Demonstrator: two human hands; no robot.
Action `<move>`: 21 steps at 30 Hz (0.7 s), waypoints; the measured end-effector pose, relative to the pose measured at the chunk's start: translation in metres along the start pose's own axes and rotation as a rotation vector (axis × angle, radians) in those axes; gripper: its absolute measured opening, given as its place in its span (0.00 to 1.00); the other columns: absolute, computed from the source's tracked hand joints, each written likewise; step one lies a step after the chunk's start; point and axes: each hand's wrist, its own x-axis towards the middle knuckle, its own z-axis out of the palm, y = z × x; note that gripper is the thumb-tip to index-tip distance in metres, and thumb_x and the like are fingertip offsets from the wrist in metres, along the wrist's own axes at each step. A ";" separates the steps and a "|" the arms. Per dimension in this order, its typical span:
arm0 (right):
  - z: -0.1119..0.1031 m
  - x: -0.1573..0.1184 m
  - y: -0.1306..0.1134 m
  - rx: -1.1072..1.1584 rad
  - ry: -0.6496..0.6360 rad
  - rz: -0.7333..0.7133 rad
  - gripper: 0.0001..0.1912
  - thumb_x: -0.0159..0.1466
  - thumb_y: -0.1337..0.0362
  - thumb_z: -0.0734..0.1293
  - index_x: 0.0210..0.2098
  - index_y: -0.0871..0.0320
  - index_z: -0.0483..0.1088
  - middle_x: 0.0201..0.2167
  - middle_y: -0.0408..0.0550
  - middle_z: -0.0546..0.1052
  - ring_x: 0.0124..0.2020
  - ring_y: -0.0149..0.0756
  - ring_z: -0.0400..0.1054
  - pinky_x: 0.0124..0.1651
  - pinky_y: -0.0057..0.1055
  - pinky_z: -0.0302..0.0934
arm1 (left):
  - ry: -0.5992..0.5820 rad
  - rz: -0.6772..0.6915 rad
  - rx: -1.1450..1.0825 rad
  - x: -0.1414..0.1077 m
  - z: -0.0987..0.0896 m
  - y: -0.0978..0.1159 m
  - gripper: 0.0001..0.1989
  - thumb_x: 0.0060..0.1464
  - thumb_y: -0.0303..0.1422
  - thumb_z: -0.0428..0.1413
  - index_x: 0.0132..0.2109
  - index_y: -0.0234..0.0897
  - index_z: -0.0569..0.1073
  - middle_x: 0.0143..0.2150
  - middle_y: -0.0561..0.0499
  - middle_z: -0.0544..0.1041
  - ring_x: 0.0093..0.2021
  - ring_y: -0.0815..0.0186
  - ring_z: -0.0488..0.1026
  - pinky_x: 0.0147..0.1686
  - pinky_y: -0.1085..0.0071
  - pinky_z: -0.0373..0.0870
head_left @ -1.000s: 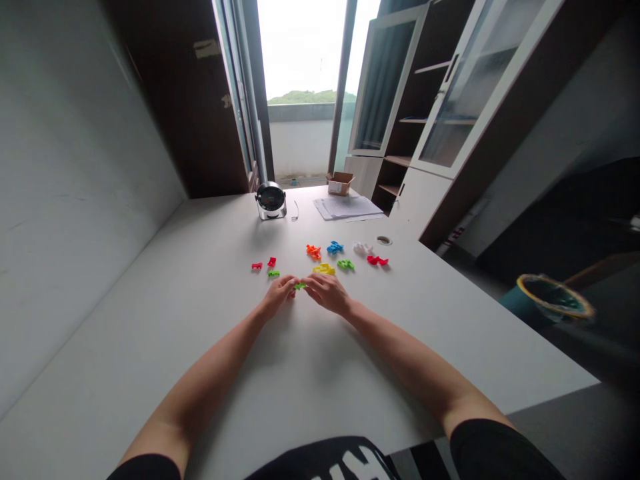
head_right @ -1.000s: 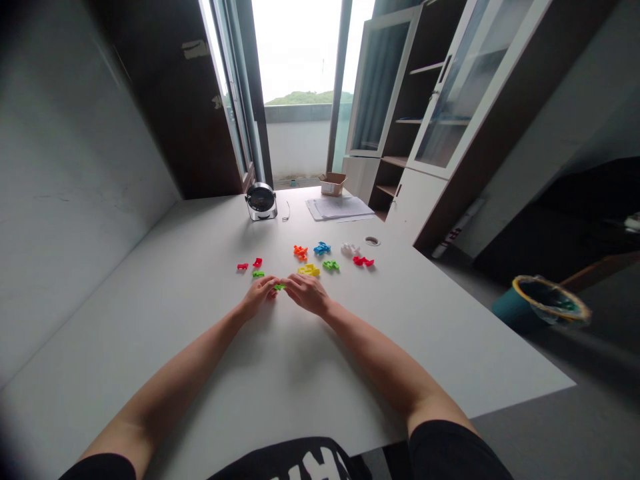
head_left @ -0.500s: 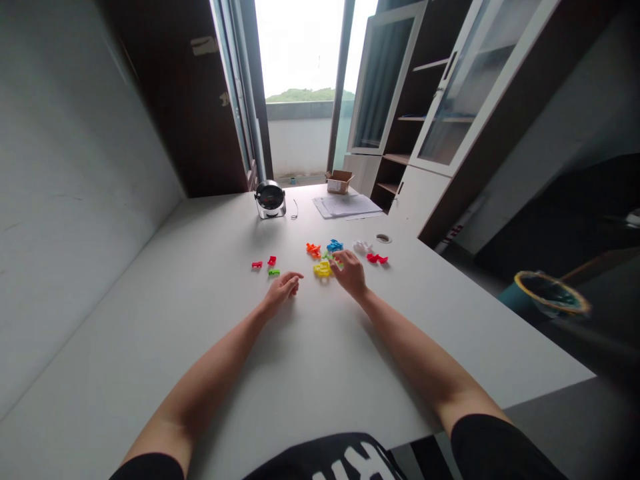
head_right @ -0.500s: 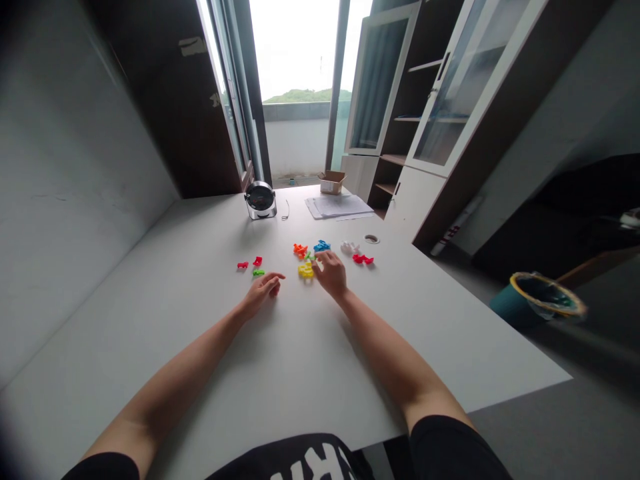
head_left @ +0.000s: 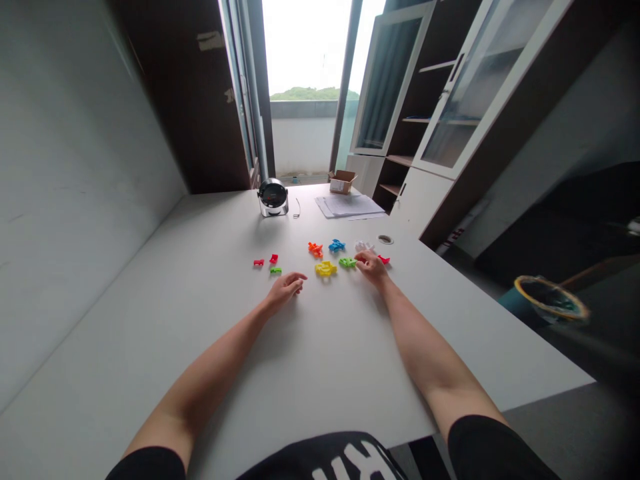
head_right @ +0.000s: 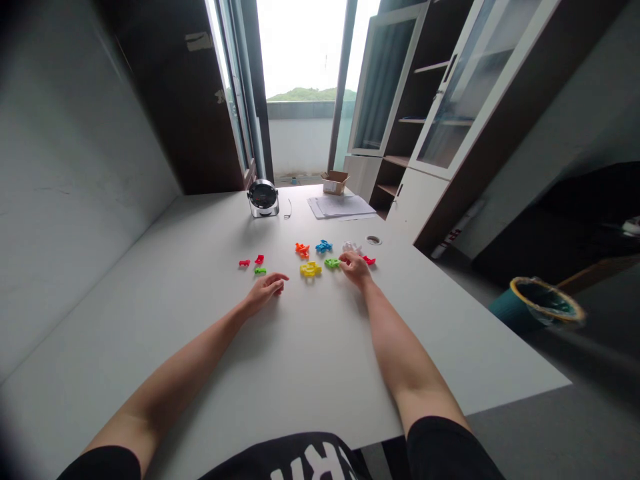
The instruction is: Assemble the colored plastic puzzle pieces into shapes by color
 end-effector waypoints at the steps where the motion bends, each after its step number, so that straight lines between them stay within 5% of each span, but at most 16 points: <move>1: 0.000 0.000 0.001 0.005 -0.007 0.001 0.08 0.56 0.62 0.62 0.32 0.56 0.72 0.32 0.47 0.75 0.34 0.40 0.67 0.40 0.37 0.63 | -0.001 0.002 0.006 0.000 0.000 -0.001 0.16 0.58 0.39 0.56 0.48 0.35 0.78 0.31 0.52 0.71 0.31 0.69 0.69 0.33 0.73 0.66; 7: 0.004 -0.001 0.003 -0.077 -0.086 -0.032 0.08 0.55 0.65 0.63 0.31 0.57 0.74 0.33 0.47 0.73 0.33 0.38 0.67 0.38 0.35 0.62 | -0.002 -0.007 0.013 -0.001 0.001 0.000 0.16 0.57 0.40 0.56 0.47 0.35 0.78 0.32 0.51 0.72 0.32 0.68 0.70 0.34 0.73 0.66; 17: 0.006 -0.004 0.003 -0.100 -0.012 -0.016 0.11 0.56 0.64 0.64 0.37 0.56 0.75 0.33 0.47 0.73 0.31 0.37 0.66 0.38 0.36 0.63 | -0.001 -0.002 0.024 -0.001 0.004 0.000 0.15 0.57 0.39 0.55 0.46 0.36 0.78 0.31 0.51 0.73 0.32 0.67 0.69 0.34 0.72 0.65; 21: 0.004 -0.003 0.001 -0.093 0.030 0.016 0.10 0.56 0.65 0.62 0.35 0.56 0.73 0.30 0.47 0.74 0.32 0.39 0.67 0.39 0.35 0.63 | 0.138 0.053 0.187 -0.002 0.002 0.001 0.11 0.57 0.36 0.54 0.41 0.37 0.79 0.31 0.50 0.74 0.32 0.65 0.70 0.35 0.70 0.65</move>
